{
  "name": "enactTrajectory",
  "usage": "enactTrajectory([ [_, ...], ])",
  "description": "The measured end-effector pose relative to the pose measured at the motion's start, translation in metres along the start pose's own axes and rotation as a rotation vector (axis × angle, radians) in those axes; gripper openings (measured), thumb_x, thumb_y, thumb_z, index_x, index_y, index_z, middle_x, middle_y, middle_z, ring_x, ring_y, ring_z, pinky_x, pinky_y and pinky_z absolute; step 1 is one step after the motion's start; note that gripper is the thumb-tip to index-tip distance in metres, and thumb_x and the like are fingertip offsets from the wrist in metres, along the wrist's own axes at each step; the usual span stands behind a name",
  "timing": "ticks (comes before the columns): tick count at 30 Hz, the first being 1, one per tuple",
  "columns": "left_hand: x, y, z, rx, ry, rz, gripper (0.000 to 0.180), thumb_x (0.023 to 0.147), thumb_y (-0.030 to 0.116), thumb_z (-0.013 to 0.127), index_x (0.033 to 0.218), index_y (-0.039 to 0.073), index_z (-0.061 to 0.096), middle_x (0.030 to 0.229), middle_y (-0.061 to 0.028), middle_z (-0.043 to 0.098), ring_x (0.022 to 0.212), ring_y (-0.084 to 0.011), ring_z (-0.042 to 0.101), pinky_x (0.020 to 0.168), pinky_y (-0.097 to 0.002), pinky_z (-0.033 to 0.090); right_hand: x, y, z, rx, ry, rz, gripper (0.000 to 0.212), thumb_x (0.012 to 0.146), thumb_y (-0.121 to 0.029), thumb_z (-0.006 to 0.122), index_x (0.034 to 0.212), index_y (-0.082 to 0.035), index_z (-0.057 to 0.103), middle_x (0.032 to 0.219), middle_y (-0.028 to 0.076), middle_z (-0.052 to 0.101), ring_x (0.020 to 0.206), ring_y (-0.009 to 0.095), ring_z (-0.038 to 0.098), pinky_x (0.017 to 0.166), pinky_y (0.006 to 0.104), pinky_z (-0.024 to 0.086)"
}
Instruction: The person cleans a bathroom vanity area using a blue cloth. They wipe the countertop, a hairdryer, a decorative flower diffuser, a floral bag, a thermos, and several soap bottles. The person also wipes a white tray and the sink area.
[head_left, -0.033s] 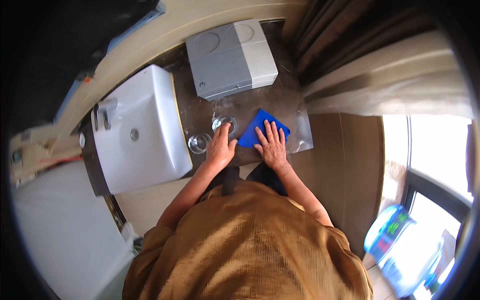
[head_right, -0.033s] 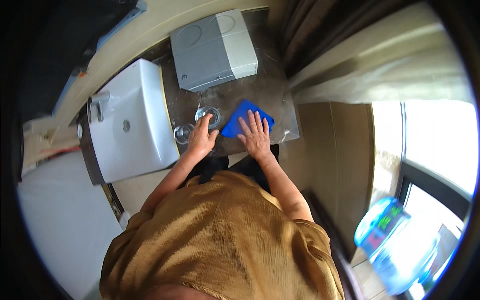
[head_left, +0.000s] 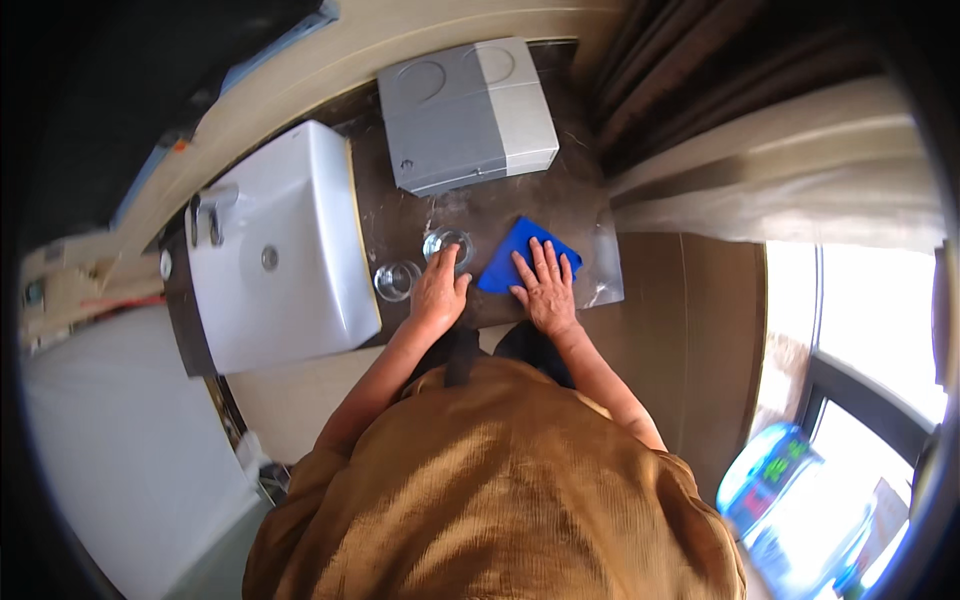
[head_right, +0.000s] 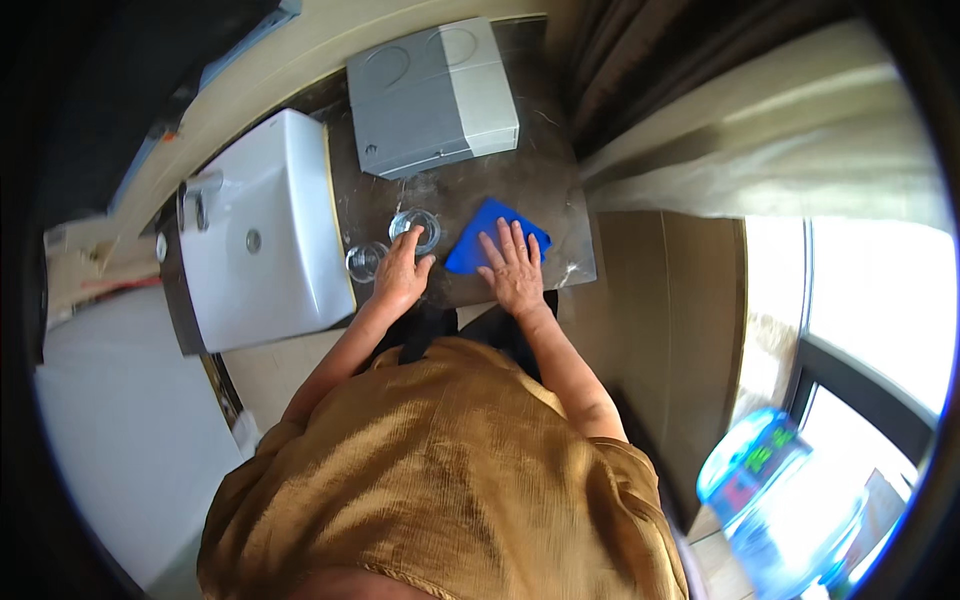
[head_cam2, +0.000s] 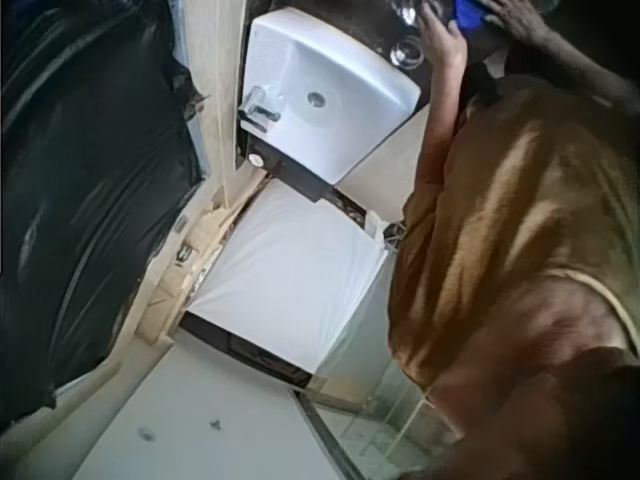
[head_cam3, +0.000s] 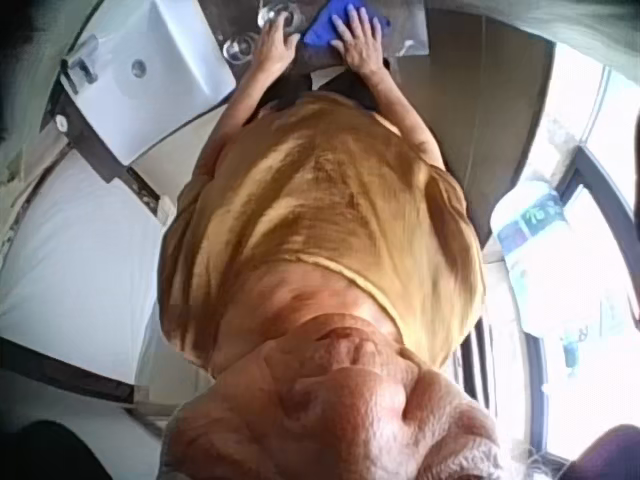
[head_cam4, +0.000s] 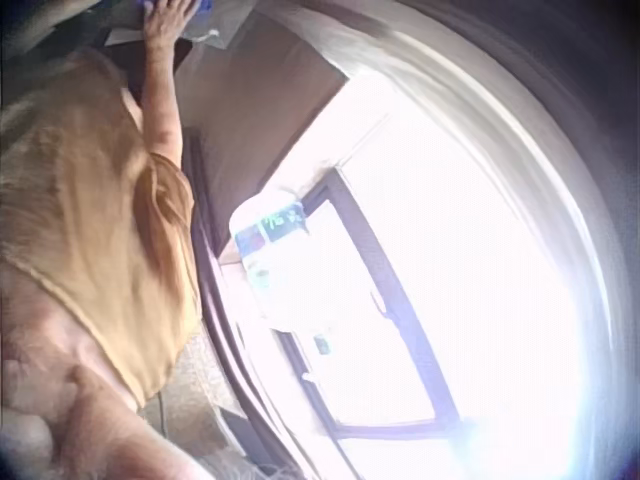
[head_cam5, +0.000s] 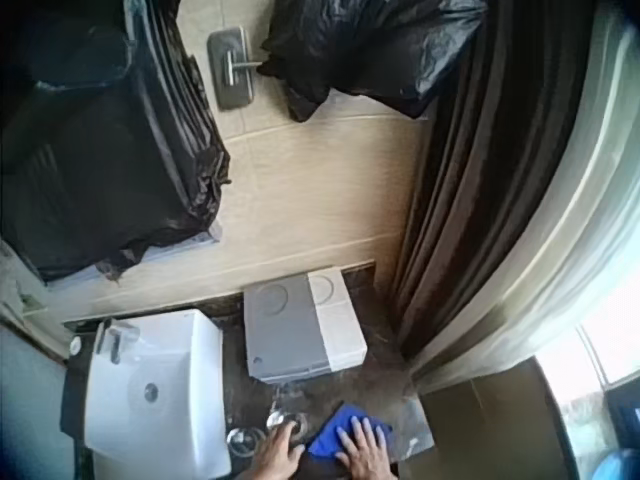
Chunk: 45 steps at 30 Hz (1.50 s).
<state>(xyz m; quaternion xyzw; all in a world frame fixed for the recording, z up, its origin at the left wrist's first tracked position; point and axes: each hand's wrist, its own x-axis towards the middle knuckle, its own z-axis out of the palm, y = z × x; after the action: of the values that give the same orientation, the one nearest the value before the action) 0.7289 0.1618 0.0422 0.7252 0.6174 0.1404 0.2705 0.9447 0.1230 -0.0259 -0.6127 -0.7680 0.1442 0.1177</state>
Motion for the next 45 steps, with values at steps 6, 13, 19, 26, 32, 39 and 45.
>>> enactTrajectory([
  [6, -0.003, 0.001, 0.028, 0.046, 0.148, -0.184, 0.014, 0.091, 0.017, 0.058, 0.096, 0.005, 0.063, 0.091, -0.0183, 0.065, 0.087, -0.0382, 0.063, 0.074, -0.0469, 0.051, 0.012, 0.062, -0.024, -0.039, -0.059, -0.152, 0.066, 0.089, -0.045, 0.059, 0.148, -0.024, 0.039, 0.160, 0.010, 0.023, 0.147, 0.031, 0.020, 0.117, 0.0505, 0.015],
  [13, 0.017, 0.004, 0.034, 0.077, 0.329, -0.368, 0.016, 0.093, 0.017, 0.054, 0.087, 0.006, 0.064, 0.088, -0.0186, 0.066, 0.084, -0.0398, 0.064, 0.073, -0.0477, 0.051, 0.038, 0.061, -0.037, -0.020, -0.182, -0.081, 0.071, 0.082, -0.027, 0.065, 0.148, -0.021, 0.038, 0.159, 0.020, 0.016, 0.145, 0.043, 0.015, 0.113, 0.0613, 0.015],
  [19, 0.044, -0.021, 0.022, 0.104, 0.451, -0.531, 0.022, 0.093, 0.017, 0.053, 0.091, 0.000, 0.067, 0.086, -0.0214, 0.067, 0.085, -0.0397, 0.065, 0.076, -0.0471, 0.052, 0.036, 0.072, -0.030, -0.002, -0.086, -0.047, 0.067, 0.088, -0.029, 0.058, 0.150, -0.019, 0.034, 0.159, 0.024, 0.013, 0.146, 0.045, 0.013, 0.114, 0.0604, 0.011],
  [26, 0.068, -0.001, -0.024, 0.085, 0.425, -0.633, 0.044, 0.090, 0.015, 0.060, 0.130, 0.002, 0.050, 0.126, -0.0230, 0.050, 0.099, -0.0427, 0.061, 0.083, -0.0492, 0.052, 0.097, 0.101, -0.027, -0.114, -0.045, -0.030, 0.067, 0.092, -0.030, 0.053, 0.153, -0.015, 0.027, 0.160, 0.019, 0.015, 0.147, 0.037, 0.016, 0.117, 0.0533, 0.012],
  [32, 0.101, 0.059, -0.039, 0.207, 0.530, -0.099, 0.064, 0.084, 0.021, 0.070, 0.140, 0.008, 0.043, 0.135, -0.0206, 0.044, 0.115, -0.0408, 0.051, 0.098, -0.0491, 0.043, 0.110, 0.101, -0.021, -0.109, -0.080, 0.019, 0.067, 0.094, -0.030, 0.051, 0.153, -0.016, 0.025, 0.161, 0.014, 0.016, 0.148, 0.034, 0.014, 0.118, 0.0525, 0.009],
  [39, 0.212, 0.092, -0.004, 0.198, 0.354, 0.174, 0.090, 0.081, 0.052, 0.066, 0.147, 0.001, 0.032, 0.152, -0.0278, 0.025, 0.141, -0.0480, 0.021, 0.116, -0.0565, 0.010, 0.130, 0.101, -0.032, -0.112, -0.080, -0.001, 0.062, 0.093, -0.031, 0.052, 0.150, -0.015, 0.033, 0.161, 0.013, 0.017, 0.148, 0.033, 0.014, 0.118, 0.0528, 0.010],
  [45, 0.220, 0.092, 0.002, 0.274, 0.307, 0.174, 0.093, 0.080, 0.055, 0.065, 0.149, 0.002, 0.030, 0.156, -0.0245, 0.020, 0.144, -0.0467, 0.013, 0.117, -0.0567, 0.006, 0.148, 0.107, -0.028, -0.102, -0.027, -0.007, 0.063, 0.092, -0.034, 0.054, 0.150, -0.023, 0.032, 0.161, 0.009, 0.017, 0.148, 0.030, 0.015, 0.118, 0.0525, 0.010],
])
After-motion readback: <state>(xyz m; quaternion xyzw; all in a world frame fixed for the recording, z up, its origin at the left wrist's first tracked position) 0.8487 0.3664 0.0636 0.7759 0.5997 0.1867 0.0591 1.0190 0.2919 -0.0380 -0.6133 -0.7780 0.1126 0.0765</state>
